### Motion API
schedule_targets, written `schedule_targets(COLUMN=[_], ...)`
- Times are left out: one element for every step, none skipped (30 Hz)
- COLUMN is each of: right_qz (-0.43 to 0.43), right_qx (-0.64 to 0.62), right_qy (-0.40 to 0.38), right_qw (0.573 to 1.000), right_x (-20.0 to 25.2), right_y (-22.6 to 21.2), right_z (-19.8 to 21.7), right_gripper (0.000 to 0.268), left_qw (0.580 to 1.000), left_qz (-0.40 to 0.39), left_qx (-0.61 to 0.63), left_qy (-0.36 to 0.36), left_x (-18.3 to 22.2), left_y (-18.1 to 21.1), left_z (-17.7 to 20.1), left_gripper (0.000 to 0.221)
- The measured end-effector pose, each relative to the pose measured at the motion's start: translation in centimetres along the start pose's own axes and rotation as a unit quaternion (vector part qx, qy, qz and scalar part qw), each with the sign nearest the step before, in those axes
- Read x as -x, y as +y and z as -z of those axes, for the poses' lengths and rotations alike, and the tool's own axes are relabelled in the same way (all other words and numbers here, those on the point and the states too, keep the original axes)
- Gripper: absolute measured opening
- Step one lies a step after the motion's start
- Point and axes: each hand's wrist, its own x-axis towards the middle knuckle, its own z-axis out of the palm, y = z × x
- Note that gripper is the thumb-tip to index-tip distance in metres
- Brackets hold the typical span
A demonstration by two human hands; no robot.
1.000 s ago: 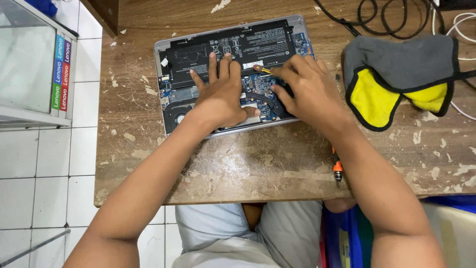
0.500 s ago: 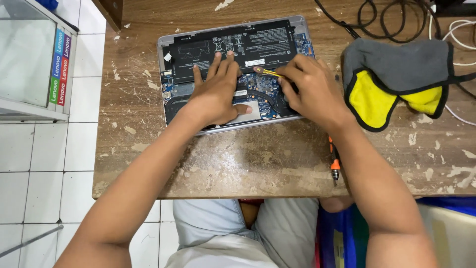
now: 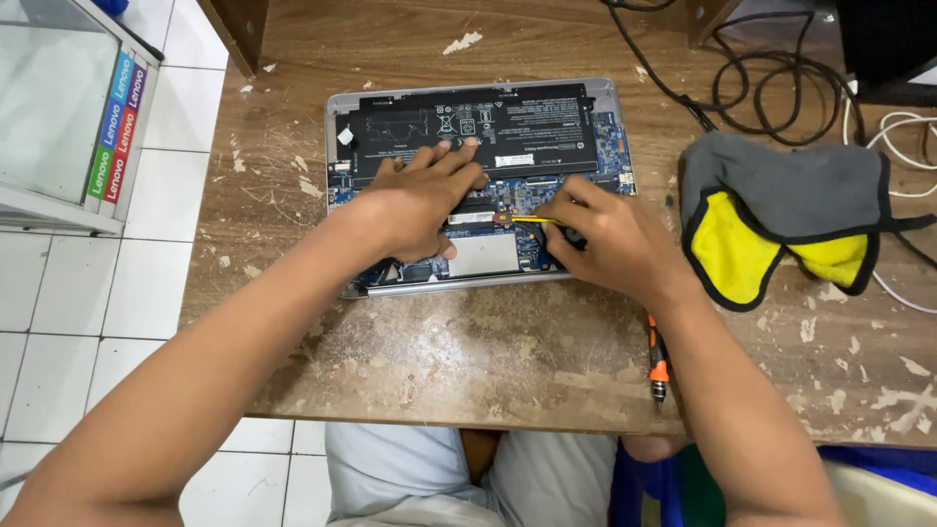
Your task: The person is repairing a laptop by unscrewing a small metal shield from the motherboard, repositioning it, and attempting to screw it back into place.
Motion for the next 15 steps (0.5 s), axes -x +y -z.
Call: schedule_targets(right_qz=[0.000, 0.009, 0.018, 0.018, 0.021, 0.024, 0.024, 0.017, 0.009, 0.010, -0.006, -0.023, -0.023, -0.025, -0.026], right_qx=[0.000, -0.006, -0.013, -0.012, -0.005, -0.003, -0.006, -0.003, 0.000, 0.001, -0.001, -0.002, -0.002, 0.004, 0.010], right_qy=[-0.001, 0.001, 0.002, 0.003, -0.001, -0.009, -0.013, -0.021, -0.028, -0.027, -0.034, -0.042, -0.040, -0.042, -0.043], right_qw=[1.000, 1.000, 1.000, 1.000, 1.000, 1.000, 1.000, 1.000, 1.000, 1.000, 0.999, 0.999, 0.999, 0.999, 0.999], right_x=[0.0, 0.1, 0.3, 0.3, 0.2, 0.4, 0.4, 0.4, 0.3, 0.2, 0.2, 0.2, 0.1, 0.1, 0.1], right_y=[0.3, 0.5, 0.6, 0.6, 0.6, 0.4, 0.4, 0.6, 0.8, 0.7, 0.7, 0.7, 0.9, 0.9, 1.0], right_z=[-0.2, -0.5, -0.7, -0.8, -0.9, -1.1, -1.0, -0.9, -0.7, -0.6, -0.4, -0.2, -0.1, 0.0, 0.1], right_gripper=[0.008, 0.007, 0.007, 0.007, 0.006, 0.007, 0.007, 0.006, 0.007, 0.007, 0.006, 0.004, 0.004, 0.006, 0.007], left_qw=[1.000, 1.000, 1.000, 1.000, 1.000, 1.000, 1.000, 1.000, 0.999, 0.999, 0.999, 0.999, 0.999, 0.999, 0.998], left_qz=[-0.001, 0.005, 0.011, 0.011, 0.016, 0.024, 0.025, 0.016, 0.006, 0.007, 0.008, 0.009, 0.010, 0.008, 0.006], left_qx=[0.001, -0.004, -0.009, -0.010, -0.012, -0.010, -0.007, -0.009, -0.010, -0.011, -0.008, -0.004, -0.006, -0.008, -0.011], left_qy=[0.000, -0.001, -0.001, -0.001, -0.002, -0.007, -0.011, 0.009, 0.030, 0.031, 0.034, 0.037, 0.037, 0.046, 0.056], left_x=[-0.3, -0.5, -0.6, -1.0, -1.3, -1.4, -1.5, -1.7, -1.8, -2.1, -2.3, -2.5, -2.8, -3.0, -3.2], left_y=[0.0, 0.0, 0.0, 0.1, 0.2, 0.4, 0.5, 0.5, 0.6, 0.7, 0.8, 0.9, 0.8, 0.7, 0.7], left_z=[0.1, 0.0, -0.1, 0.1, 0.2, -0.1, -0.2, -0.1, 0.1, 0.0, -0.1, -0.2, -0.2, -0.4, -0.6], left_gripper=[0.077, 0.078, 0.079, 0.079, 0.081, 0.083, 0.083, 0.084, 0.085, 0.085, 0.086, 0.087, 0.087, 0.089, 0.090])
